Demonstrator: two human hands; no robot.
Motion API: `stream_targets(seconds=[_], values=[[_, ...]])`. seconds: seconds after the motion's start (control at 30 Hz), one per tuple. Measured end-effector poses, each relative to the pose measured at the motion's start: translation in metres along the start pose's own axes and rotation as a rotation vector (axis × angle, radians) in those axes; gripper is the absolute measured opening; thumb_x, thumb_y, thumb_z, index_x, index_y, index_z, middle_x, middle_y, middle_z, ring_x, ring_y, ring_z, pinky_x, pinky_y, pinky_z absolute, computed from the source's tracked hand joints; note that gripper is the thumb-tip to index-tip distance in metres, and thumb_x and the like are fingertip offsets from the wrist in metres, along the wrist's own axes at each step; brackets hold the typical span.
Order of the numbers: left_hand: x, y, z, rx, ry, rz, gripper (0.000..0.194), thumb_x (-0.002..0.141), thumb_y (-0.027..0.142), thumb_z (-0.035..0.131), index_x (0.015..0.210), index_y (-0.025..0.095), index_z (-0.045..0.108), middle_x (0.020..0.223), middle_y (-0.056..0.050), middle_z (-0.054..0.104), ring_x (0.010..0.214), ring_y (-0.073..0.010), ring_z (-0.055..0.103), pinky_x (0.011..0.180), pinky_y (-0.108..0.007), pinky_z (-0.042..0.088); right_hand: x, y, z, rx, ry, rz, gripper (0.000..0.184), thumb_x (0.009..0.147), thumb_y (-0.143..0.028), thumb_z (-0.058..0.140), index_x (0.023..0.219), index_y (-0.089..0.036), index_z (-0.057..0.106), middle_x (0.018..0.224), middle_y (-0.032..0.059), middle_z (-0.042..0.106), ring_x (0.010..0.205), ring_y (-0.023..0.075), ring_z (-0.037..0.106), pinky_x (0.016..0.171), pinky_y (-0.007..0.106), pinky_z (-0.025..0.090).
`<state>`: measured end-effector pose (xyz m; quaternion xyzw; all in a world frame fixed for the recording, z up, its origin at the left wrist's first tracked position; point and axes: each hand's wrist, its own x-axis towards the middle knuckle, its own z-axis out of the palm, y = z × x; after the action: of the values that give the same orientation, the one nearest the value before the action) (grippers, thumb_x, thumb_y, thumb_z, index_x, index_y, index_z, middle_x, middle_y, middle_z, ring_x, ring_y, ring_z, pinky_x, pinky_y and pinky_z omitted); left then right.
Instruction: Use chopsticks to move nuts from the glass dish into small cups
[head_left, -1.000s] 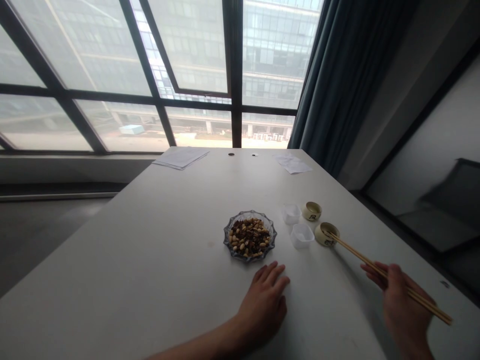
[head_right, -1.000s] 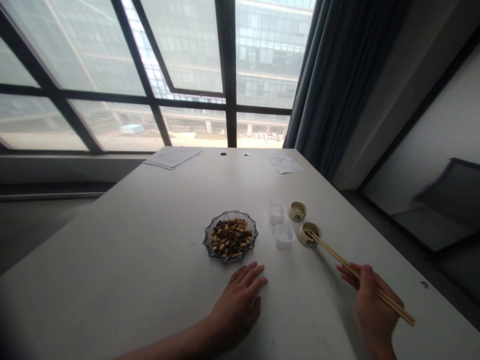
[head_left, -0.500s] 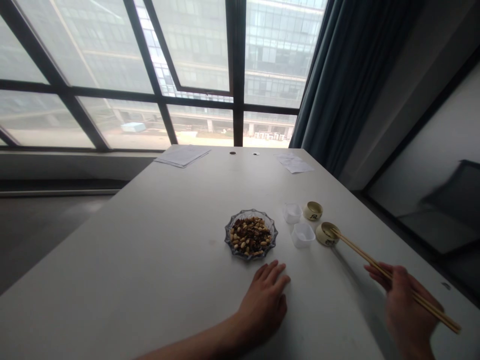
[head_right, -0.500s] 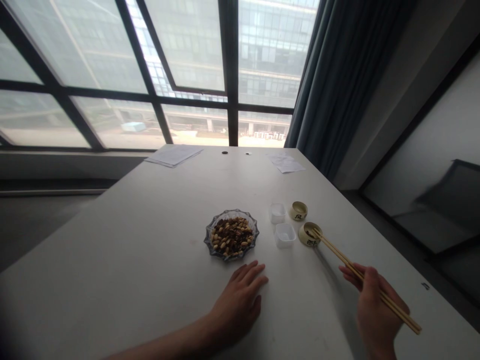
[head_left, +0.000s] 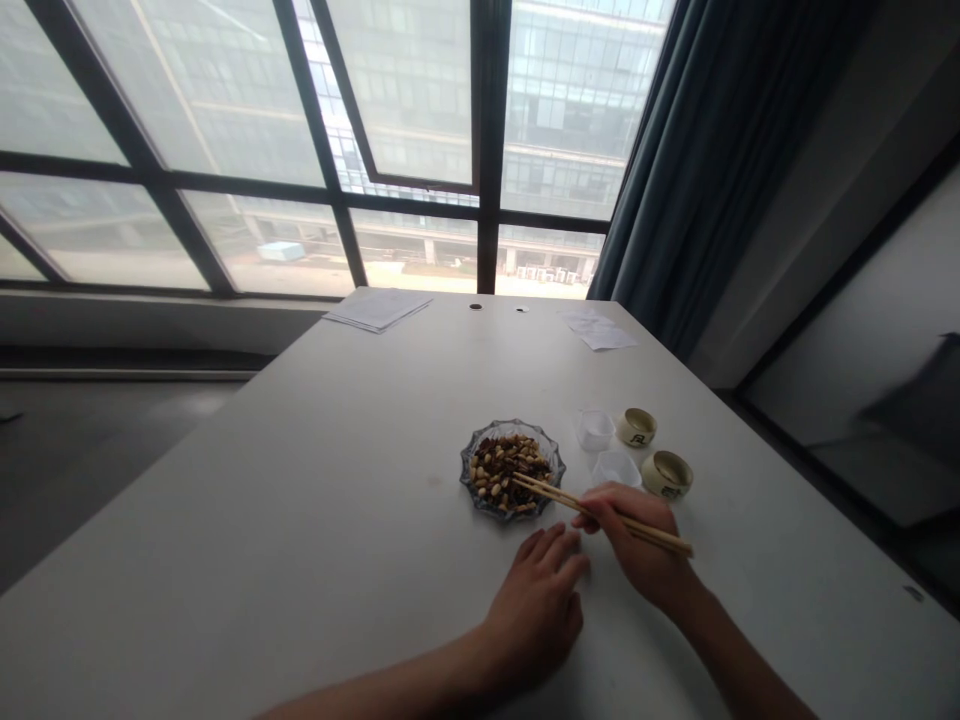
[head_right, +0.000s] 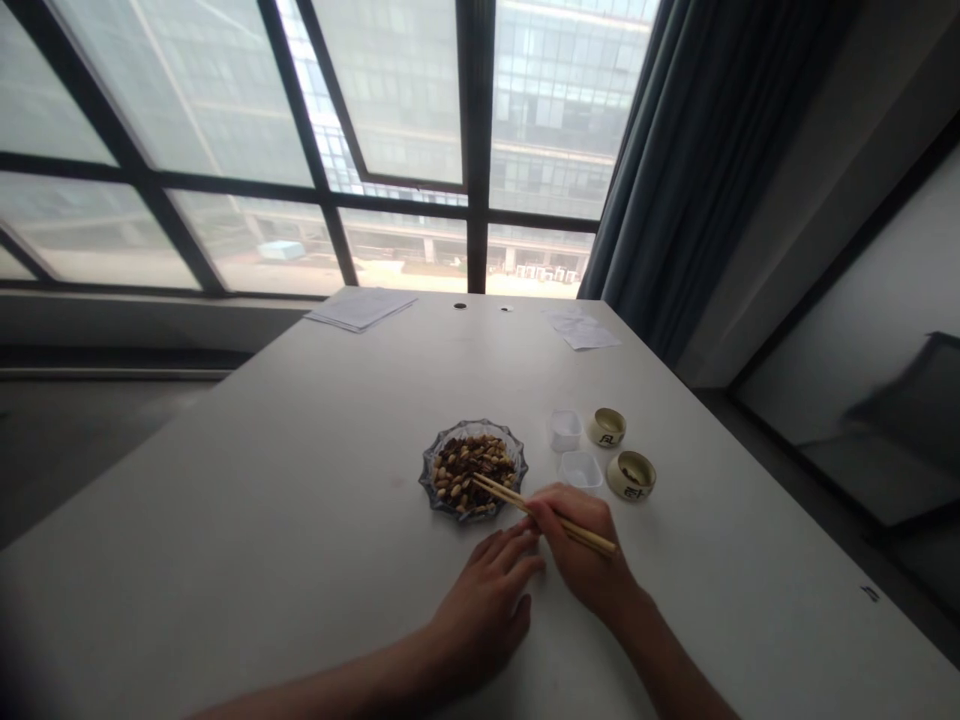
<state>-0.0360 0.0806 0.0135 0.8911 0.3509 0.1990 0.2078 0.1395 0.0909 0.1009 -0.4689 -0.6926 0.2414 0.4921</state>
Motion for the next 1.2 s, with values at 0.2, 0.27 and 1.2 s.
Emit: stream_targets(seconds=[0.2,0.27,1.2], values=[[0.001,0.001,0.001,-0.017,0.035,0.016,0.041,0.089,0.017,0.062,0.129,0.024,0.061,0.146,-0.006,0.056,0.143,-0.0267,0.041,0.126,-0.042,0.021,0.02,0.008,0.021,-0.029,-0.124,-0.072,0.031,0.104,-0.031,0.056,0.079,-0.02,0.072,0.08,0.0033,0.072,0.075,0.0161,0.069,0.073,0.028,0.053],[0.001,0.001,0.001,-0.012,0.038,0.019,0.04,0.089,0.018,0.062,0.129,0.023,0.061,0.146,-0.007,0.056,0.143,-0.0278,0.042,0.126,-0.043,0.022,0.023,0.011,0.024,-0.036,-0.133,-0.068,0.03,0.103,-0.032,0.057,0.079,-0.02,0.072,0.079,0.0027,0.072,0.074,0.016,0.069,0.072,0.027,0.052],[0.002,0.0,0.002,-0.008,0.055,0.03,0.038,0.089,0.021,0.065,0.127,0.021,0.062,0.142,-0.008,0.058,0.138,-0.0278,0.045,0.125,-0.04,0.022,0.022,0.004,0.031,-0.094,-0.115,-0.058,0.03,0.104,-0.031,0.057,0.079,-0.02,0.069,0.077,0.0017,0.071,0.07,0.0147,0.067,0.068,0.026,0.049]])
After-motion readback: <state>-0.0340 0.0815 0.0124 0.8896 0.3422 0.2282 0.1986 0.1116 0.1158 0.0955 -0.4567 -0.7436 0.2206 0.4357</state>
